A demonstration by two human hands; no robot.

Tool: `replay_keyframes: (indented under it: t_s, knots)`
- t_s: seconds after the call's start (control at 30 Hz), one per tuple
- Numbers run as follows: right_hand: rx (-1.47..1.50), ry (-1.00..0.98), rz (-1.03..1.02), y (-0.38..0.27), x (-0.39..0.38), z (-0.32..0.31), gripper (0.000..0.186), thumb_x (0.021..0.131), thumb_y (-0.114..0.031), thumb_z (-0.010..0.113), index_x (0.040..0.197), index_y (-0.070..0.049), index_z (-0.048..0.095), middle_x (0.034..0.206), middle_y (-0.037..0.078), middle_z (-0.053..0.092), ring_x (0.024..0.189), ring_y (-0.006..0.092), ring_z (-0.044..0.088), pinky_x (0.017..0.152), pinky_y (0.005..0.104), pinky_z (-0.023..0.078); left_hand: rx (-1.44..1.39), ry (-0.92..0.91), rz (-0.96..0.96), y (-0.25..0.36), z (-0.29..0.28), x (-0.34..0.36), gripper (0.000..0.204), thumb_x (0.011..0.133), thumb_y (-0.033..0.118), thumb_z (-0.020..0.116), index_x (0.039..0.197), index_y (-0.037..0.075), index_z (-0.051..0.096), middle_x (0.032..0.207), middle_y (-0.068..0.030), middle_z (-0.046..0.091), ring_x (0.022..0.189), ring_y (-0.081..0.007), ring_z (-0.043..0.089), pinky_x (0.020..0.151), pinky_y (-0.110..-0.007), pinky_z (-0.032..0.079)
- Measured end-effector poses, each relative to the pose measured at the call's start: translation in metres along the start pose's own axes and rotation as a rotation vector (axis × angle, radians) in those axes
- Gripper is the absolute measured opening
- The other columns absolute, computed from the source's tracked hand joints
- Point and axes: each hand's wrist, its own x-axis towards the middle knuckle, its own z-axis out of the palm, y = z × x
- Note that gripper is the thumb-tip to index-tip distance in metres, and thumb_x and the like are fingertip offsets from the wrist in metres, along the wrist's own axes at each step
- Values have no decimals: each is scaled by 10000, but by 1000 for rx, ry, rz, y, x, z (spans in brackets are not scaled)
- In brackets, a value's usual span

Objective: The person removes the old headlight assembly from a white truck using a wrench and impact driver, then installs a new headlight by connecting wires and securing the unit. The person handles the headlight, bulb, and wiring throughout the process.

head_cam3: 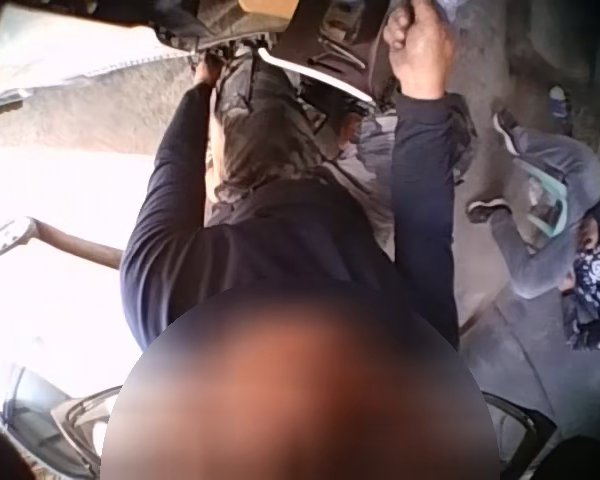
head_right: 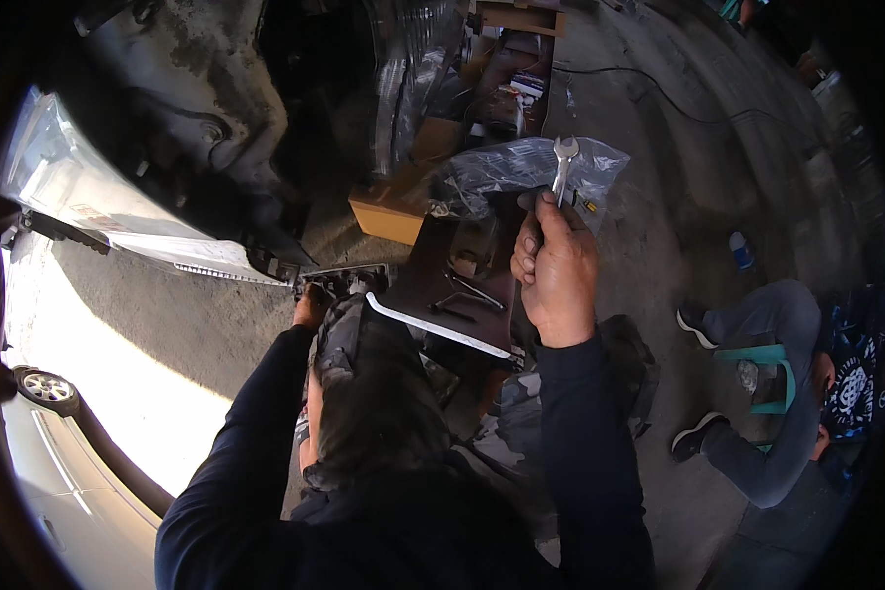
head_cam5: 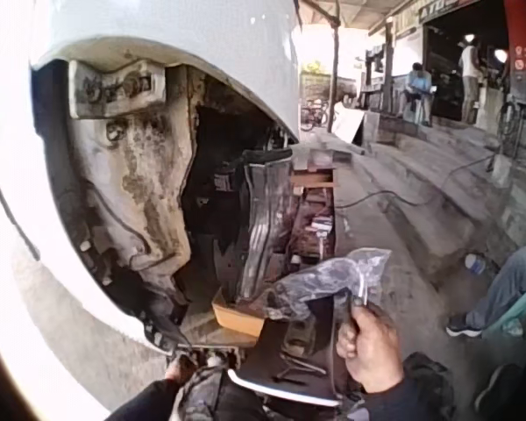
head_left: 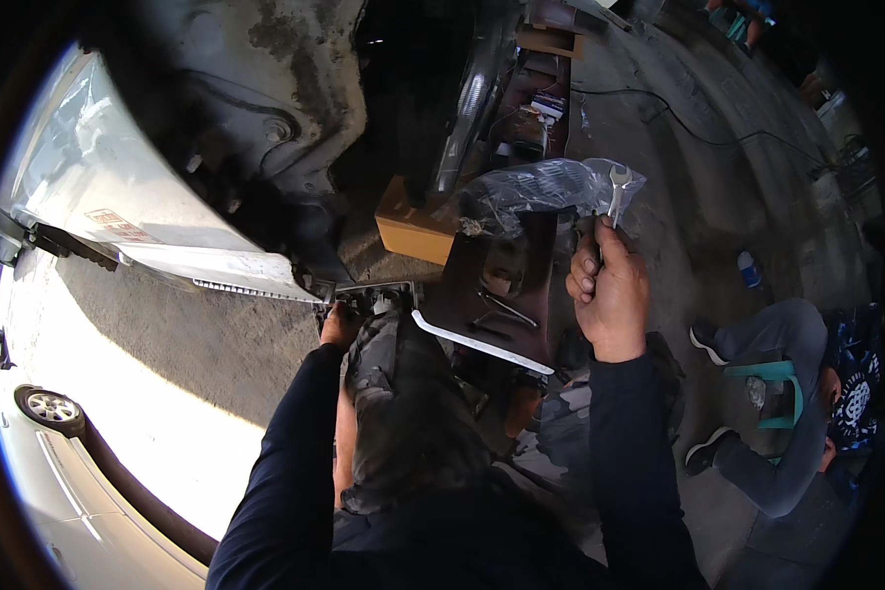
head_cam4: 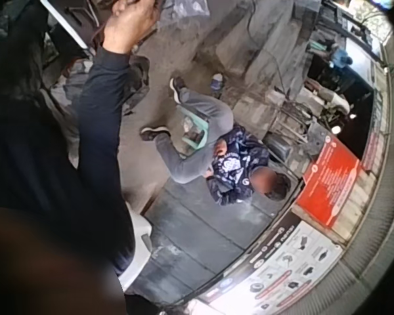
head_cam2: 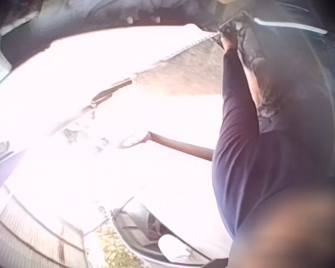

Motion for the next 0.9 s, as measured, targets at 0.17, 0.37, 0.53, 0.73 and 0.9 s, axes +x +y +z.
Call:
replay_keyframes:
  t_s: [0.17, 0.37, 0.53, 0.73, 0.9]
  knots:
    - [164, -15, 25, -20, 16, -27, 196, 1102, -260, 562, 958, -129, 546, 699, -24, 471, 547, 86, 388, 484, 260, 284, -644, 13, -417, 0, -84, -87, 215, 1017, 142, 672, 1167, 19, 579, 989, -133, 758, 840, -265, 774, 666, -366, 591]
    - [265, -20, 79, -23, 32, -42, 153, 1104, -219, 545, 1014, -103, 590, 707, -25, 464, 579, 94, 380, 511, 271, 284, -847, 259, -347, 73, -221, -214, 177, 1076, 200, 646, 1154, 54, 585, 1089, -133, 756, 889, -236, 765, 743, -342, 610]
    - [337, -95, 114, -17, 39, -36, 161, 1098, -199, 544, 1095, -62, 628, 752, 12, 505, 602, 124, 421, 532, 286, 316, -792, 475, -223, 177, -315, -258, 192, 1091, 209, 635, 1186, 50, 583, 1099, -140, 747, 932, -216, 737, 847, -348, 606]
    - [337, -38, 166, -10, 41, -16, 115, 1078, -151, 580, 1052, -39, 588, 811, 66, 573, 640, 158, 483, 553, 319, 368, -612, 395, 270, 322, -354, -225, 297, 1109, 284, 597, 1256, 27, 622, 1161, -131, 723, 963, -186, 682, 910, -340, 541]
    - [274, -55, 171, -2, 46, -10, 93, 1069, -136, 604, 1035, -54, 578, 816, 62, 566, 644, 158, 492, 538, 306, 353, -661, 19, 465, 400, -311, -179, 221, 1061, 197, 678, 1168, 18, 607, 1208, -171, 749, 982, -223, 744, 897, -344, 595]
